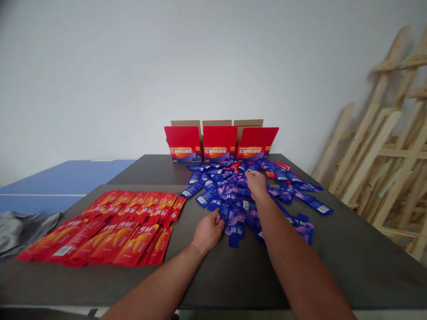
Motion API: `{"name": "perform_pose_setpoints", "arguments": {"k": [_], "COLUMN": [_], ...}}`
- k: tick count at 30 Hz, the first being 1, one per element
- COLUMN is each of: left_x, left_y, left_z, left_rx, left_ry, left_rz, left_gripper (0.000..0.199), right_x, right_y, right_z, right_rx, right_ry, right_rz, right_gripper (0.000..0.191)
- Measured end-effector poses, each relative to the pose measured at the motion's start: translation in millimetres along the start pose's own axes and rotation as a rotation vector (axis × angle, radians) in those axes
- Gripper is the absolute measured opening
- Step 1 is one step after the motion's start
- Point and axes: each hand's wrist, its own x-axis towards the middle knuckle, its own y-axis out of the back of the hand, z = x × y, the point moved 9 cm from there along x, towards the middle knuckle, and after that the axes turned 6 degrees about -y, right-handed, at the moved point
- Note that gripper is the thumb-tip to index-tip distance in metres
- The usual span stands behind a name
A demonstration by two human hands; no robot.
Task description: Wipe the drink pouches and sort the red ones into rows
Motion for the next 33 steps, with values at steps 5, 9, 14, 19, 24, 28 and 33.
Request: {"name": "perform_pose_setpoints", "arguments": {"k": [5, 9, 14, 19, 24, 28, 33], "left_x": [-2.1, -3.4, -4.9, -6.0, -5.8, -6.4, -6.9], "left_y": [-0.5, -1.1, -2.3, -2.4, -1.0, -3.0, -4.2], "left_z": [0.2, -0.3, 0.4, 1.0, 1.2, 0.6, 0.3], "left_rx": [0.005, -0.005, -0.017, 0.007, 0.003, -0.001, -0.001], "left_ry": [0.013, 0.025, 0.018, 0.035, 0.061, 0.064, 0.046], "left_rz": [-0.007, -0.021, -0.037, -0.054, -0.043, -0.045, -0.028], "left_gripper": [0.013, 0.014, 0.016, 0.014, 0.011, 0.012, 0.013], "right_x": [49.2, 67.6, 71.0, 57.2, 57.4, 70.7, 78.1], "right_y": [-56.2, -96.3, -125.1, -114.0, -93.1, -92.6, -117.0], "right_z": [7.8, 10.4, 19.1, 22.3, 30.3, 30.3, 15.8], "right_rx": [-0.623, -0.711, -0.811, -0.883, -0.958, -0.992, -0.948], "right_ry": [0.119, 0.163, 0.170, 0.223, 0.187, 0.122, 0.173], "right_rz": [-0.280, -0.415, -0.536, -0.590, -0.591, -0.525, -0.436], "right_gripper": [0.040, 0.045, 0.046, 0.042, 0.034, 0.038, 0.046]}}
